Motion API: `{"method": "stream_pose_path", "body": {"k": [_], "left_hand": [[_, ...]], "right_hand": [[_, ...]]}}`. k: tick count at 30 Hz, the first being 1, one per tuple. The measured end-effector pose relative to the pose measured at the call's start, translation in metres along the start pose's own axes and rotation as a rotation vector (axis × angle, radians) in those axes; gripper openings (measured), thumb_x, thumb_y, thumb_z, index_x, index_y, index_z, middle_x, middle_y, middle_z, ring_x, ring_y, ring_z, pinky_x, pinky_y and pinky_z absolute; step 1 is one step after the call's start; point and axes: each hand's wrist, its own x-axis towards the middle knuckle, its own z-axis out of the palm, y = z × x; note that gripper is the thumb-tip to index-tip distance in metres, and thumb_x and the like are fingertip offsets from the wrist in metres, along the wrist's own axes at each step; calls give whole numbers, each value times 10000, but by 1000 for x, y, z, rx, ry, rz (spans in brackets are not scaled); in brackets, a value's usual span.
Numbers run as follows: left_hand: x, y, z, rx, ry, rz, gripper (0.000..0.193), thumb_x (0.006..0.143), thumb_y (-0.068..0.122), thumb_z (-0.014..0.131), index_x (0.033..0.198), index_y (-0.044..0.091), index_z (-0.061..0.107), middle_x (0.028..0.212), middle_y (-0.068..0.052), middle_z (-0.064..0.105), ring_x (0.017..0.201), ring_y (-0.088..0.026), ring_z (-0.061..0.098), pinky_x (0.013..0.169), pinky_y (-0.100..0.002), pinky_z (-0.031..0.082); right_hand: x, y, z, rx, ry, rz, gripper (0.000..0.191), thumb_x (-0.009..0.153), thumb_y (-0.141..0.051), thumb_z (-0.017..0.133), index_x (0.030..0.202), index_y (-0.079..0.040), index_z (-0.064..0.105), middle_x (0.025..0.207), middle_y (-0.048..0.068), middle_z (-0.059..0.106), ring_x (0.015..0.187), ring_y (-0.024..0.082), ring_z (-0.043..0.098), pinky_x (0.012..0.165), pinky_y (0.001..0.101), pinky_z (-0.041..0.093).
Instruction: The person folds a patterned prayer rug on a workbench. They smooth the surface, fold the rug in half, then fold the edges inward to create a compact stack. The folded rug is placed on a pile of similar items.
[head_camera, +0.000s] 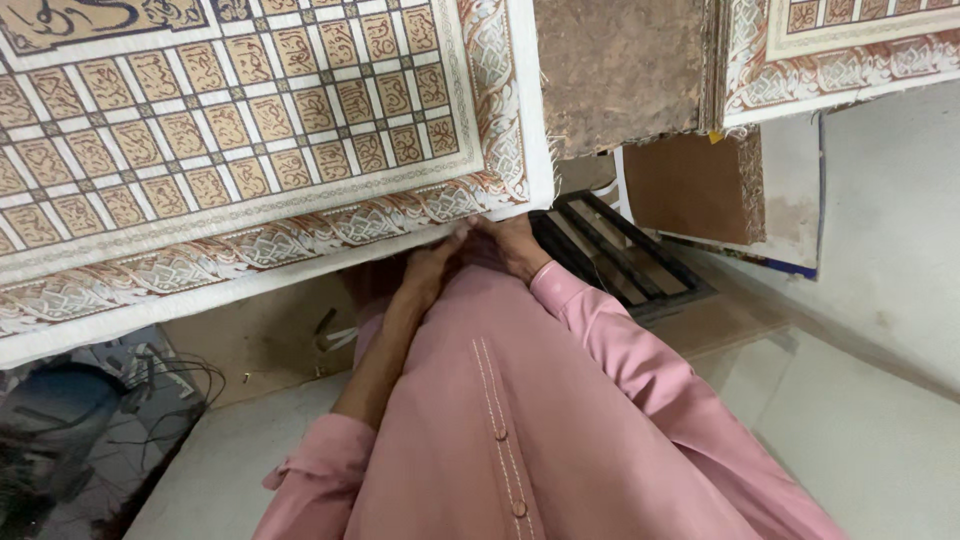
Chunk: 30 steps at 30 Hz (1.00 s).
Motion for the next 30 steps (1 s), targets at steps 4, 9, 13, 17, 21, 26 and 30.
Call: {"method": "stream_pose_path", "body": {"k": [4, 9, 13, 17, 21, 26, 30], "left_hand": [[-37, -7, -22, 1043, 80, 422, 465, 742, 466, 894, 868, 42, 754, 1018, -176, 755, 960, -300, 701, 865, -398, 541], [-84, -6, -20, 1081, 123, 557, 408, 781, 443, 813, 931, 78, 710, 965, -123, 736, 924, -252, 703, 845, -374, 560], [-62, 14, -5, 1422, 456, 1557, 390, 833, 242, 671, 1179, 73, 736, 1217, -115, 673, 1140, -278, 609, 934, -437, 502], [-33, 26, 1, 1557, 422, 1596, 327, 924, 137, 624, 1214, 7, 702, 1207, -111, 640, 1155, -269, 594, 973, -413, 508], [-30, 23, 10, 1558, 478, 1590, 320, 896, 133, 629, 1167, -25, 692, 1183, -130, 645, 1134, -275, 611, 949, -393, 513], [-28, 24, 21, 1597, 540, 1465, 197, 926, 172, 596, 1062, 51, 670, 1002, -85, 606, 928, -237, 582, 778, -381, 479], [-16, 28, 22, 1563, 561, 1418, 104, 914, 204, 560, 941, 109, 596, 904, -63, 548, 872, -233, 566, 736, -394, 450]], "right_hand": [[-8, -5, -14, -393, 3, 21, 542, 855, -116, 825, 1313, -37, 547, 1230, 98, 686, 1102, 203, 683, 940, 343, 578], [-55, -31, -38, -1414, -79, 241, 428, 984, -453, 771, 1174, -70, 794, 1015, 148, 771, 979, 303, 779, 958, 370, 582], [-61, -27, -34, -1567, -44, -767, 446, 841, -230, 791, 1243, -76, 678, 1122, 140, 670, 1061, 364, 643, 911, 459, 512], [-29, -19, -30, -1596, -174, -1173, 496, 888, -169, 712, 1343, -9, 600, 1283, 155, 600, 1227, 344, 593, 1053, 433, 503], [-19, -16, -38, -1603, -279, -1219, 559, 841, -258, 697, 1289, 60, 592, 1232, 213, 588, 1174, 378, 550, 1000, 473, 484], [-18, -11, -32, -1737, -165, -1258, 394, 919, -203, 691, 1252, -3, 628, 1272, 157, 609, 1232, 324, 558, 1053, 441, 470], [-2, -14, -19, -1678, -199, -1132, 248, 838, -191, 685, 1032, -49, 624, 1074, 144, 585, 1084, 326, 557, 950, 469, 437]]}}
